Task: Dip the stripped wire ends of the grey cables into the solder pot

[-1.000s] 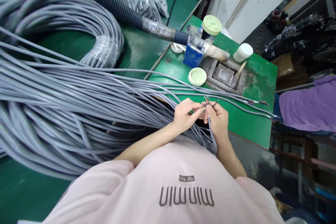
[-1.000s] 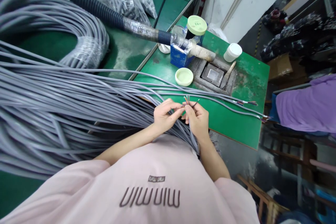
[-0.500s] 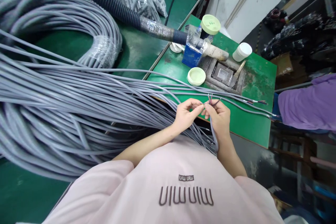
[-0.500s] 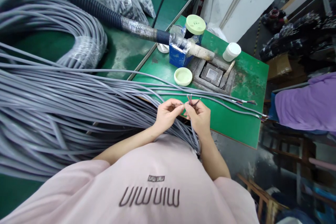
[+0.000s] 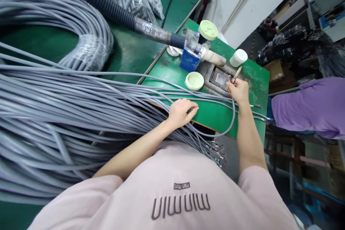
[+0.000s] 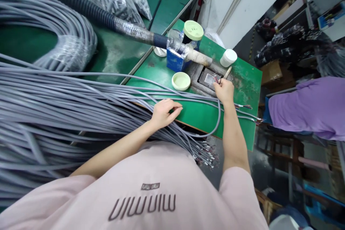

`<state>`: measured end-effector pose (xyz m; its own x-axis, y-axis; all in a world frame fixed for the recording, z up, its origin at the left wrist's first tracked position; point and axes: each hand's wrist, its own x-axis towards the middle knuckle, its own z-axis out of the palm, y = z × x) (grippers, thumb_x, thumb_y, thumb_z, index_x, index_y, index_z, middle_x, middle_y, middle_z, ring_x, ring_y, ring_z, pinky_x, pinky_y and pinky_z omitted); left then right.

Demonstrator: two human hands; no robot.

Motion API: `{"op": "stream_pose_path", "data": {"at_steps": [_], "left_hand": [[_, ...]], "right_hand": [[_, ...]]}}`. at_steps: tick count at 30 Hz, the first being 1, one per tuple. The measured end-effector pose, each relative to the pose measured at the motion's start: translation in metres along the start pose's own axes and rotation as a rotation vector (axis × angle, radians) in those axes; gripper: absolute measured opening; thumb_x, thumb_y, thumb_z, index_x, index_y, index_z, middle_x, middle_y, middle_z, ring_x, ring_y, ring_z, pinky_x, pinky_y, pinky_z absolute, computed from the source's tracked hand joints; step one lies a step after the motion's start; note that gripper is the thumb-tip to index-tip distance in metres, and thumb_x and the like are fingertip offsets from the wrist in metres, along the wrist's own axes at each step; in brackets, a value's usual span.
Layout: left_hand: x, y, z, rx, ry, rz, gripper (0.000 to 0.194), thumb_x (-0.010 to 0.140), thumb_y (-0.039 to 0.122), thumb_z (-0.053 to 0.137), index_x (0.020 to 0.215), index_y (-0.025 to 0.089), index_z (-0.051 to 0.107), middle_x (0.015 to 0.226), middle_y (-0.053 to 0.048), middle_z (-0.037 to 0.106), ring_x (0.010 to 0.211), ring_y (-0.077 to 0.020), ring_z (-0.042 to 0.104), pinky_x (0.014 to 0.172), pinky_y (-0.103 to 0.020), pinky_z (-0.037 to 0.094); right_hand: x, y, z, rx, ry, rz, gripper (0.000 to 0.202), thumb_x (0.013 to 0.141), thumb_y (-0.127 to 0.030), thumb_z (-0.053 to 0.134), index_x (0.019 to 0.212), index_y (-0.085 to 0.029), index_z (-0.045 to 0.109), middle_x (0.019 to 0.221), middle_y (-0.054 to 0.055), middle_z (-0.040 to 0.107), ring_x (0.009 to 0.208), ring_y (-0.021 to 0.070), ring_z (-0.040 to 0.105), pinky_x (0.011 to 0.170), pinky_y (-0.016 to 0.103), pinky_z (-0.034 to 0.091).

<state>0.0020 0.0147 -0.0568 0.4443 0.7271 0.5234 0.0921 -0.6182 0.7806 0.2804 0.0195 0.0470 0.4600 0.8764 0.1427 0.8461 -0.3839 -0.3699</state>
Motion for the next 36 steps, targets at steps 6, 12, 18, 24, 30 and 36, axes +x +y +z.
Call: {"op": "stream_pose_path", "data": {"at_steps": [6, 12, 18, 24, 30, 36], "left_hand": [[-0.001, 0.002, 0.0, 0.077, -0.006, 0.04, 0.014, 0.091, 0.029, 0.056, 0.087, 0.02, 0.066, 0.069, 0.001, 0.065, 0.066, -0.0124, 0.055, 0.065, -0.029, 0.037], [-0.002, 0.001, 0.001, 0.096, 0.008, 0.07, 0.011, 0.09, 0.028, 0.057, 0.087, 0.02, 0.065, 0.07, 0.001, 0.064, 0.065, -0.0123, 0.054, 0.063, -0.029, 0.036], [-0.002, 0.0, 0.001, 0.128, -0.013, 0.067, 0.013, 0.091, 0.028, 0.056, 0.088, 0.02, 0.065, 0.071, 0.001, 0.065, 0.066, -0.0126, 0.054, 0.063, -0.031, 0.035], [-0.003, 0.0, 0.002, 0.146, -0.014, 0.07, 0.013, 0.091, 0.029, 0.056, 0.088, 0.02, 0.065, 0.072, 0.001, 0.066, 0.066, -0.0127, 0.054, 0.063, -0.031, 0.035], [-0.003, 0.0, 0.002, 0.146, -0.007, 0.073, 0.013, 0.091, 0.028, 0.056, 0.088, 0.02, 0.065, 0.071, 0.001, 0.066, 0.065, -0.0126, 0.054, 0.063, -0.031, 0.034], [-0.004, 0.0, 0.003, 0.158, -0.02, 0.067, 0.015, 0.092, 0.029, 0.054, 0.088, 0.02, 0.065, 0.07, 0.0, 0.065, 0.065, -0.013, 0.055, 0.063, -0.031, 0.034]], "right_hand": [[0.026, 0.007, 0.014, -0.364, -0.069, -0.007, 0.02, 0.076, -0.035, 0.06, 0.068, -0.017, 0.064, 0.063, 0.003, 0.062, 0.062, 0.0178, 0.054, 0.06, 0.027, 0.035], [0.035, 0.009, 0.022, -0.49, -0.123, 0.01, 0.021, 0.079, -0.036, 0.06, 0.074, -0.017, 0.067, 0.075, 0.007, 0.068, 0.072, 0.0212, 0.06, 0.065, 0.029, 0.037], [0.04, 0.015, 0.029, -0.545, -0.152, 0.019, 0.023, 0.081, -0.038, 0.06, 0.079, -0.017, 0.069, 0.078, 0.008, 0.069, 0.076, 0.0243, 0.063, 0.069, 0.031, 0.041], [0.039, 0.017, 0.029, -0.562, -0.144, 0.011, 0.025, 0.082, -0.039, 0.058, 0.079, -0.017, 0.069, 0.078, 0.008, 0.069, 0.077, 0.0252, 0.064, 0.069, 0.032, 0.043], [0.039, 0.014, 0.022, -0.465, -0.112, 0.03, 0.021, 0.077, -0.037, 0.061, 0.072, -0.017, 0.066, 0.071, 0.006, 0.065, 0.072, 0.0226, 0.061, 0.068, 0.031, 0.042], [0.004, -0.02, -0.001, 0.203, -0.107, 0.094, 0.026, 0.077, -0.04, 0.061, 0.068, -0.016, 0.062, 0.048, -0.002, 0.054, 0.042, 0.0125, 0.05, 0.044, 0.023, 0.037]]}}
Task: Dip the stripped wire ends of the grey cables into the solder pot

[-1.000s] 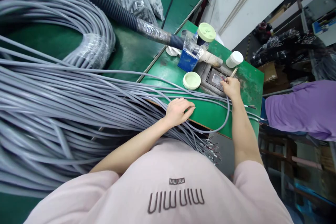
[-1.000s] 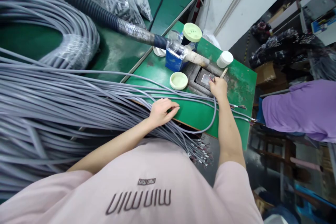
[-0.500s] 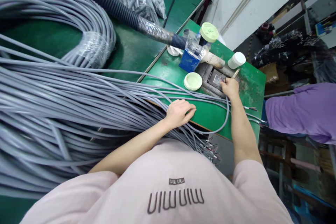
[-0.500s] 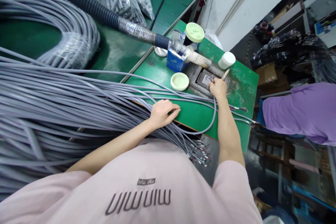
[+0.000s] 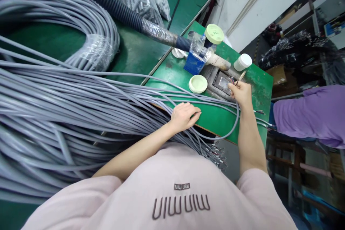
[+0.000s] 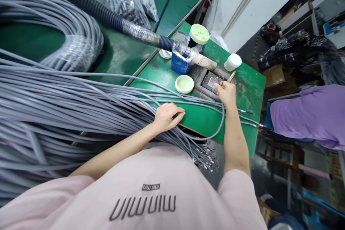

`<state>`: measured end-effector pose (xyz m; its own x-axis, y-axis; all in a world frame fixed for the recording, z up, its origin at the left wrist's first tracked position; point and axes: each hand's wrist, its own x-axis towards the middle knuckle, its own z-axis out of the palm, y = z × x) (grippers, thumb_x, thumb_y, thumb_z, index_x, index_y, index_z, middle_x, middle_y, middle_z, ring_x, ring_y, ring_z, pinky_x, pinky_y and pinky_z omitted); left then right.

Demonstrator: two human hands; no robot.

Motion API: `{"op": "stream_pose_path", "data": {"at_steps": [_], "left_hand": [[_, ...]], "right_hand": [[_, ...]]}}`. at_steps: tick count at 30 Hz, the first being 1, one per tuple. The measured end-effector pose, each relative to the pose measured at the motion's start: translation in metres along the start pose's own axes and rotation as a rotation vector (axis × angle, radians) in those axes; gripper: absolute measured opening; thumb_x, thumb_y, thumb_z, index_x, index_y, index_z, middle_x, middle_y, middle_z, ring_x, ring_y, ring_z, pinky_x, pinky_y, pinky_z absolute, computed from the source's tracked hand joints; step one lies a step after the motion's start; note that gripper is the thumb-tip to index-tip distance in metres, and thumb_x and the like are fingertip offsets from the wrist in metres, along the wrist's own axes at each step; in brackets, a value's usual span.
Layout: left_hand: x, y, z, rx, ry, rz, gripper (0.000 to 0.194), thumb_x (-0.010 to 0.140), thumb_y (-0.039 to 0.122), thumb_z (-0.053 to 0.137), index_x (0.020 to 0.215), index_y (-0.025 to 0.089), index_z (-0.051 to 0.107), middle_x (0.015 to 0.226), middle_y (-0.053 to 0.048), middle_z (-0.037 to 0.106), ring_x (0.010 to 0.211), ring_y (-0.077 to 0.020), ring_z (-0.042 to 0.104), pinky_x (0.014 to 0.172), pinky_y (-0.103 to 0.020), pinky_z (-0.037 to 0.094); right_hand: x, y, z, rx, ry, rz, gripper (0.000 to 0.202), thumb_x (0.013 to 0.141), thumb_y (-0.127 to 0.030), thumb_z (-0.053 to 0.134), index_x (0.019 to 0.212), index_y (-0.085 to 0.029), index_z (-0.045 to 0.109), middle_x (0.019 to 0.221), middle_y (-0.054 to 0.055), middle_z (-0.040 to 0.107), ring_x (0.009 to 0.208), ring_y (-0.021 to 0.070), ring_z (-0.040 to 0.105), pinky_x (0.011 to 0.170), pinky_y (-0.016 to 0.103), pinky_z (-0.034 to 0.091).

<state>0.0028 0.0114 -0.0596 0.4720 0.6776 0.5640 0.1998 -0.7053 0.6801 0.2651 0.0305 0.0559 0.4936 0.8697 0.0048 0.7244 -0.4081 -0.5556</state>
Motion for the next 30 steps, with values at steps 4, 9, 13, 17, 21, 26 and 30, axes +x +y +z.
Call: {"op": "stream_pose_path", "data": {"at_steps": [4, 9, 13, 17, 21, 26, 30], "left_hand": [[-0.001, 0.0, 0.0, -0.008, -0.007, 0.0, 0.016, 0.092, 0.029, 0.053, 0.088, 0.02, 0.065, 0.071, -0.001, 0.066, 0.065, -0.0131, 0.055, 0.063, -0.031, 0.034], [-0.001, 0.0, 0.0, -0.023, -0.004, -0.006, 0.014, 0.092, 0.029, 0.054, 0.088, 0.02, 0.065, 0.071, 0.0, 0.066, 0.065, -0.0131, 0.055, 0.063, -0.03, 0.034], [-0.001, 0.001, -0.001, -0.025, -0.012, -0.012, 0.015, 0.092, 0.029, 0.054, 0.088, 0.02, 0.065, 0.072, 0.0, 0.066, 0.067, -0.0133, 0.055, 0.065, -0.03, 0.036], [-0.002, 0.001, -0.001, -0.022, -0.021, -0.018, 0.016, 0.092, 0.03, 0.053, 0.087, 0.02, 0.065, 0.072, -0.001, 0.067, 0.067, -0.0135, 0.056, 0.066, -0.03, 0.037], [-0.002, 0.001, -0.001, -0.025, -0.019, -0.015, 0.014, 0.091, 0.029, 0.054, 0.087, 0.02, 0.064, 0.073, -0.001, 0.067, 0.068, -0.0134, 0.055, 0.066, -0.029, 0.036], [-0.003, 0.002, -0.001, -0.027, -0.013, -0.014, 0.014, 0.091, 0.029, 0.055, 0.086, 0.019, 0.064, 0.07, 0.0, 0.066, 0.066, -0.0134, 0.054, 0.066, -0.029, 0.036], [-0.002, 0.002, -0.001, -0.024, -0.013, -0.009, 0.014, 0.091, 0.028, 0.055, 0.086, 0.019, 0.064, 0.07, 0.0, 0.065, 0.066, -0.0135, 0.055, 0.065, -0.029, 0.036]], "right_hand": [[-0.05, -0.037, -0.006, 0.318, -0.145, -0.003, 0.029, 0.08, -0.042, 0.065, 0.075, -0.013, 0.067, 0.048, -0.002, 0.058, 0.033, 0.0075, 0.043, 0.034, 0.019, 0.029], [-0.092, -0.066, -0.011, 0.454, -0.258, -0.003, 0.036, 0.082, -0.04, 0.066, 0.106, -0.013, 0.069, 0.052, -0.002, 0.063, 0.034, 0.0073, 0.044, 0.033, 0.019, 0.031], [-0.105, -0.071, -0.016, 0.474, -0.308, 0.005, 0.042, 0.082, -0.041, 0.067, 0.114, -0.014, 0.067, 0.053, -0.002, 0.063, 0.034, 0.0075, 0.044, 0.034, 0.02, 0.033], [-0.113, -0.071, -0.019, 0.476, -0.347, -0.008, 0.042, 0.083, -0.041, 0.066, 0.116, -0.015, 0.067, 0.054, -0.001, 0.064, 0.034, 0.0074, 0.044, 0.034, 0.02, 0.033], [-0.119, -0.069, -0.021, 0.503, -0.354, -0.006, 0.041, 0.084, -0.04, 0.066, 0.115, -0.014, 0.067, 0.055, -0.001, 0.065, 0.034, 0.0068, 0.043, 0.033, 0.019, 0.032], [-0.123, -0.065, -0.022, 0.531, -0.382, 0.006, 0.042, 0.085, -0.044, 0.064, 0.114, -0.014, 0.067, 0.056, 0.0, 0.067, 0.032, 0.0065, 0.043, 0.033, 0.019, 0.032], [-0.125, -0.062, -0.024, 0.557, -0.405, 0.023, 0.044, 0.085, -0.047, 0.063, 0.114, -0.013, 0.067, 0.057, 0.001, 0.067, 0.031, 0.0064, 0.041, 0.034, 0.02, 0.033]]}}
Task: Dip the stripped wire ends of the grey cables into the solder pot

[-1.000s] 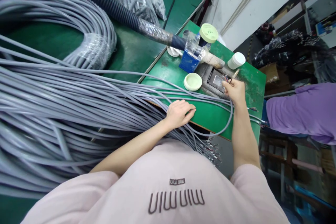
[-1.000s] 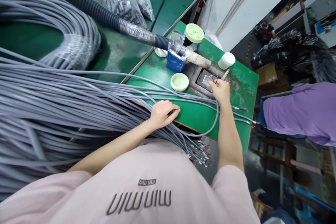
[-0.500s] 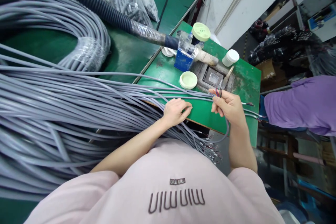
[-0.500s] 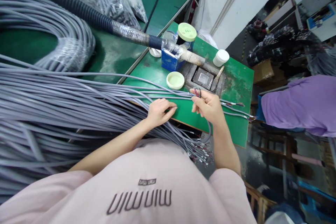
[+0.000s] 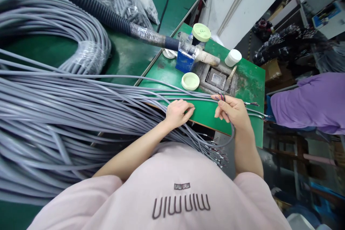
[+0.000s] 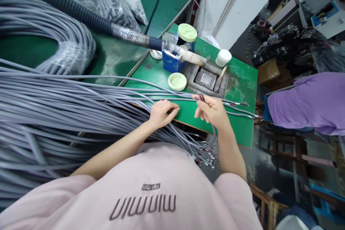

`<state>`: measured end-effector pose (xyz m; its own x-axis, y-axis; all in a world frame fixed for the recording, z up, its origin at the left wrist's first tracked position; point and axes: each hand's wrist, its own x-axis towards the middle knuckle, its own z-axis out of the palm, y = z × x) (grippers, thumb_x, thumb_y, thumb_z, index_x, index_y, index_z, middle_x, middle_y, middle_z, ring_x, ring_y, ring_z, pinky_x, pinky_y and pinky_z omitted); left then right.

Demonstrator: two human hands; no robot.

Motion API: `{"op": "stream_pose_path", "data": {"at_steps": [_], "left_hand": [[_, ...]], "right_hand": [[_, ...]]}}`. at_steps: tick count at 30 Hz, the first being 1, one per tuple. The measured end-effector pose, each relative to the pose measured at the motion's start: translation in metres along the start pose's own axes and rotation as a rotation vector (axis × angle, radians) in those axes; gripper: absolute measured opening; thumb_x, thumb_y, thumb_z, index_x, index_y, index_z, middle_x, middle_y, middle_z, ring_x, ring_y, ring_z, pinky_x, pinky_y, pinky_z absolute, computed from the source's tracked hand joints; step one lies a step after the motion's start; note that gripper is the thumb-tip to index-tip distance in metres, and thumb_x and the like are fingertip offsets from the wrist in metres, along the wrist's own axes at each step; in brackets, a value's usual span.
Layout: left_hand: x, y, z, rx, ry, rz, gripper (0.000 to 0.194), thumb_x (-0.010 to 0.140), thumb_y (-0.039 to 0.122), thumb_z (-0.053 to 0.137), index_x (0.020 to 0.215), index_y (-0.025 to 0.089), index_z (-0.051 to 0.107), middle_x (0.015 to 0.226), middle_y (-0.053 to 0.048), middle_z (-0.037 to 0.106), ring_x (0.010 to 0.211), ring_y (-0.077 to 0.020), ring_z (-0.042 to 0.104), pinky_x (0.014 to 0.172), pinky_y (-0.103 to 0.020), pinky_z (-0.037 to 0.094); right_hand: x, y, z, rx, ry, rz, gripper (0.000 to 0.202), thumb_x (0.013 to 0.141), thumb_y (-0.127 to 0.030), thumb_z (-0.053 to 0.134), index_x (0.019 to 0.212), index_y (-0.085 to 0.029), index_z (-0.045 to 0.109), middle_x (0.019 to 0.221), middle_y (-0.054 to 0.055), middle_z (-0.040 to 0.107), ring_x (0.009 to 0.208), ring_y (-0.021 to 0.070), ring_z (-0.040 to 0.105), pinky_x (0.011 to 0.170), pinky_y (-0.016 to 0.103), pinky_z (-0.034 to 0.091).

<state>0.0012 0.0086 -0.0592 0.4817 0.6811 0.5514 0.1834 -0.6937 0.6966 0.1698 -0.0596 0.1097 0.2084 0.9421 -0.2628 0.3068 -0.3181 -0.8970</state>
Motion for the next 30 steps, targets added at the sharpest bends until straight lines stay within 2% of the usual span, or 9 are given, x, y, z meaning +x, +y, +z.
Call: {"op": "stream_pose_path", "data": {"at_steps": [9, 13, 18, 22, 26, 30], "left_hand": [[0.0, -0.0007, 0.0004, 0.008, -0.014, -0.004, 0.015, 0.091, 0.029, 0.054, 0.087, 0.02, 0.065, 0.071, -0.001, 0.066, 0.067, -0.0134, 0.055, 0.066, -0.029, 0.037], [-0.0001, -0.0005, 0.0002, 0.014, -0.011, -0.004, 0.016, 0.091, 0.029, 0.054, 0.086, 0.019, 0.065, 0.07, -0.001, 0.066, 0.066, -0.0134, 0.055, 0.065, -0.03, 0.037], [-0.0007, -0.0004, 0.0004, 0.018, -0.007, 0.004, 0.015, 0.091, 0.03, 0.055, 0.087, 0.019, 0.065, 0.071, -0.001, 0.066, 0.066, -0.0136, 0.055, 0.065, -0.03, 0.037], [-0.0009, -0.0004, 0.0004, 0.027, -0.021, -0.001, 0.017, 0.092, 0.031, 0.053, 0.086, 0.019, 0.065, 0.074, -0.002, 0.067, 0.067, -0.0137, 0.056, 0.065, -0.03, 0.037], [-0.0005, -0.0003, 0.0003, 0.026, -0.018, -0.001, 0.018, 0.092, 0.031, 0.053, 0.087, 0.019, 0.065, 0.073, -0.002, 0.067, 0.067, -0.0138, 0.056, 0.065, -0.03, 0.037], [-0.0003, 0.0, -0.0004, 0.023, -0.021, 0.001, 0.018, 0.092, 0.031, 0.052, 0.087, 0.019, 0.065, 0.072, -0.002, 0.067, 0.067, -0.0137, 0.056, 0.065, -0.03, 0.037]], "right_hand": [[-0.0058, 0.0003, 0.0004, 0.007, -0.023, 0.007, 0.047, 0.092, -0.052, 0.052, 0.108, -0.012, 0.069, 0.056, 0.002, 0.067, 0.031, 0.0072, 0.037, 0.038, 0.023, 0.035], [-0.0068, -0.0004, 0.0016, -0.003, -0.019, 0.024, 0.043, 0.091, -0.048, 0.052, 0.107, -0.013, 0.068, 0.054, 0.001, 0.066, 0.032, 0.0078, 0.038, 0.037, 0.023, 0.034], [-0.0074, -0.0012, 0.0038, 0.027, -0.015, 0.003, 0.029, 0.091, -0.036, 0.051, 0.114, -0.02, 0.056, 0.053, -0.004, 0.064, 0.03, 0.0081, 0.037, 0.035, 0.019, 0.031], [-0.0082, -0.0004, 0.0055, 0.027, -0.011, -0.013, 0.023, 0.09, -0.036, 0.052, 0.108, -0.022, 0.05, 0.054, -0.006, 0.064, 0.03, 0.0081, 0.038, 0.035, 0.019, 0.03], [-0.0094, -0.0004, 0.0072, 0.014, -0.007, 0.0, 0.021, 0.091, -0.04, 0.05, 0.099, -0.021, 0.053, 0.053, -0.004, 0.063, 0.03, 0.0082, 0.038, 0.034, 0.019, 0.029], [-0.0102, -0.0018, 0.0093, -0.001, -0.009, 0.033, 0.029, 0.092, -0.044, 0.047, 0.093, -0.018, 0.061, 0.051, -0.002, 0.062, 0.03, 0.0082, 0.037, 0.034, 0.021, 0.027]]}}
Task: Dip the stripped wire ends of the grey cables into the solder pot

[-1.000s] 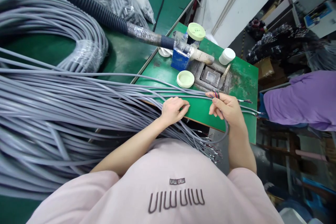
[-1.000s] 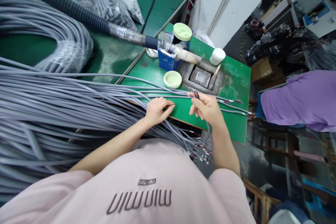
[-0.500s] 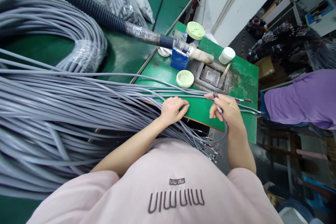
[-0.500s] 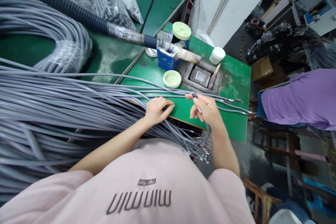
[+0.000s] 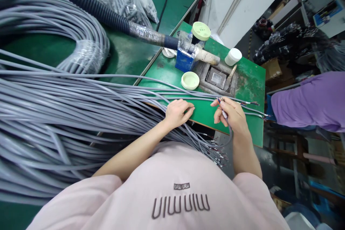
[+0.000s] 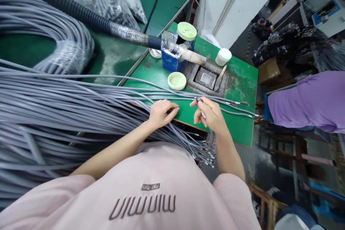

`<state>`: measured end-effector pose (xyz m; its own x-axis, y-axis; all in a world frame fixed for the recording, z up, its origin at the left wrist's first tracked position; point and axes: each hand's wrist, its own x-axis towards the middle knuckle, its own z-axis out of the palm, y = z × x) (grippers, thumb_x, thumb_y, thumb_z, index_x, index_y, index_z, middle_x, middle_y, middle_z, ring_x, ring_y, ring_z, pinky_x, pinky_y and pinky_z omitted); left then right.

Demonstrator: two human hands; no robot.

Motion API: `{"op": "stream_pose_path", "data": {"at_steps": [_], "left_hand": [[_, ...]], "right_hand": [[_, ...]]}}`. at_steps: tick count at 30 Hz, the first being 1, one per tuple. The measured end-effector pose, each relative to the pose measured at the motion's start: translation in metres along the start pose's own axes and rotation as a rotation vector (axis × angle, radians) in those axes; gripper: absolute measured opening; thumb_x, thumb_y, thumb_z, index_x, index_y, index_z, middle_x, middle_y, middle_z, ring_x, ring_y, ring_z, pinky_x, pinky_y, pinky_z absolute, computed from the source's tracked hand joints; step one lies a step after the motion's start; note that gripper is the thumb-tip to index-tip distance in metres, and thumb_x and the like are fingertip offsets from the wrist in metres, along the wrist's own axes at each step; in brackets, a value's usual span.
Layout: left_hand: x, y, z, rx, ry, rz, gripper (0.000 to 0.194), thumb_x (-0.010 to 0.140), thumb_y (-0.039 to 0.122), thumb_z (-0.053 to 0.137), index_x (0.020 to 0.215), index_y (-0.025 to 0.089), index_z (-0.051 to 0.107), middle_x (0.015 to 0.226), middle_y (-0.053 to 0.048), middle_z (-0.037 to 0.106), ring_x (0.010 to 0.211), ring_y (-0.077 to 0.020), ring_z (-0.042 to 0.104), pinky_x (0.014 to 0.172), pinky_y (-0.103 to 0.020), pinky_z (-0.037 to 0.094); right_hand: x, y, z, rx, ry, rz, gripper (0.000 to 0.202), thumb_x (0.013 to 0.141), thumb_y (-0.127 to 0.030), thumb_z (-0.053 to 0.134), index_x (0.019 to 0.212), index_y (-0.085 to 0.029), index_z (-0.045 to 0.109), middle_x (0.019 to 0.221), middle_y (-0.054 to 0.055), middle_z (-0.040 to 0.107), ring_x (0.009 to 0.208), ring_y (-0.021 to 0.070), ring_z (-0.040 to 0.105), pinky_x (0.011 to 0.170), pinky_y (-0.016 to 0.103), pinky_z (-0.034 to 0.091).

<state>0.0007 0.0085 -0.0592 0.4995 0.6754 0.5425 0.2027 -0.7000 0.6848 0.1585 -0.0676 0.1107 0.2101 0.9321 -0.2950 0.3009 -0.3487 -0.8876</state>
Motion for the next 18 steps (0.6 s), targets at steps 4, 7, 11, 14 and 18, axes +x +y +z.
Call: {"op": "stream_pose_path", "data": {"at_steps": [4, 7, 11, 14, 18], "left_hand": [[0.0, 0.0002, -0.0005, 0.0, 0.002, 0.0, 0.017, 0.091, 0.03, 0.053, 0.086, 0.019, 0.065, 0.073, -0.002, 0.067, 0.066, -0.0137, 0.056, 0.065, -0.03, 0.037], [-0.0001, 0.0002, -0.0004, -0.004, 0.009, 0.007, 0.016, 0.091, 0.03, 0.054, 0.086, 0.02, 0.065, 0.072, -0.001, 0.066, 0.066, -0.0135, 0.055, 0.065, -0.029, 0.036], [-0.0001, 0.0002, -0.0004, -0.002, 0.004, 0.002, 0.016, 0.091, 0.03, 0.054, 0.087, 0.02, 0.065, 0.071, -0.001, 0.066, 0.066, -0.0135, 0.055, 0.065, -0.029, 0.036], [0.0, 0.0002, -0.0007, -0.003, 0.003, 0.005, 0.016, 0.091, 0.03, 0.054, 0.087, 0.019, 0.065, 0.07, -0.001, 0.065, 0.066, -0.0138, 0.055, 0.065, -0.029, 0.036], [0.0001, 0.0005, -0.0011, -0.013, 0.018, 0.015, 0.015, 0.091, 0.029, 0.054, 0.087, 0.019, 0.065, 0.071, -0.001, 0.065, 0.065, -0.0135, 0.054, 0.065, -0.029, 0.036]], "right_hand": [[-0.0008, -0.0013, 0.0017, 0.001, -0.003, 0.003, 0.028, 0.09, -0.041, 0.048, 0.097, -0.018, 0.063, 0.051, -0.001, 0.062, 0.03, 0.0083, 0.037, 0.034, 0.021, 0.026], [-0.0014, -0.001, 0.0024, -0.001, -0.019, -0.01, 0.024, 0.09, -0.035, 0.048, 0.103, -0.019, 0.06, 0.052, -0.003, 0.063, 0.03, 0.0077, 0.036, 0.034, 0.019, 0.026], [-0.0018, 0.0006, 0.0033, -0.014, -0.023, -0.017, 0.022, 0.088, -0.031, 0.049, 0.107, -0.021, 0.056, 0.052, -0.004, 0.062, 0.031, 0.0079, 0.036, 0.033, 0.018, 0.025], [-0.0018, 0.0007, 0.0041, -0.025, -0.023, -0.017, 0.023, 0.088, -0.031, 0.05, 0.107, -0.02, 0.056, 0.052, -0.004, 0.061, 0.03, 0.0077, 0.036, 0.033, 0.018, 0.025], [-0.0017, -0.0008, 0.0053, -0.025, -0.035, -0.017, 0.025, 0.088, -0.03, 0.049, 0.11, -0.019, 0.056, 0.051, -0.004, 0.06, 0.031, 0.0072, 0.036, 0.032, 0.017, 0.025]]}}
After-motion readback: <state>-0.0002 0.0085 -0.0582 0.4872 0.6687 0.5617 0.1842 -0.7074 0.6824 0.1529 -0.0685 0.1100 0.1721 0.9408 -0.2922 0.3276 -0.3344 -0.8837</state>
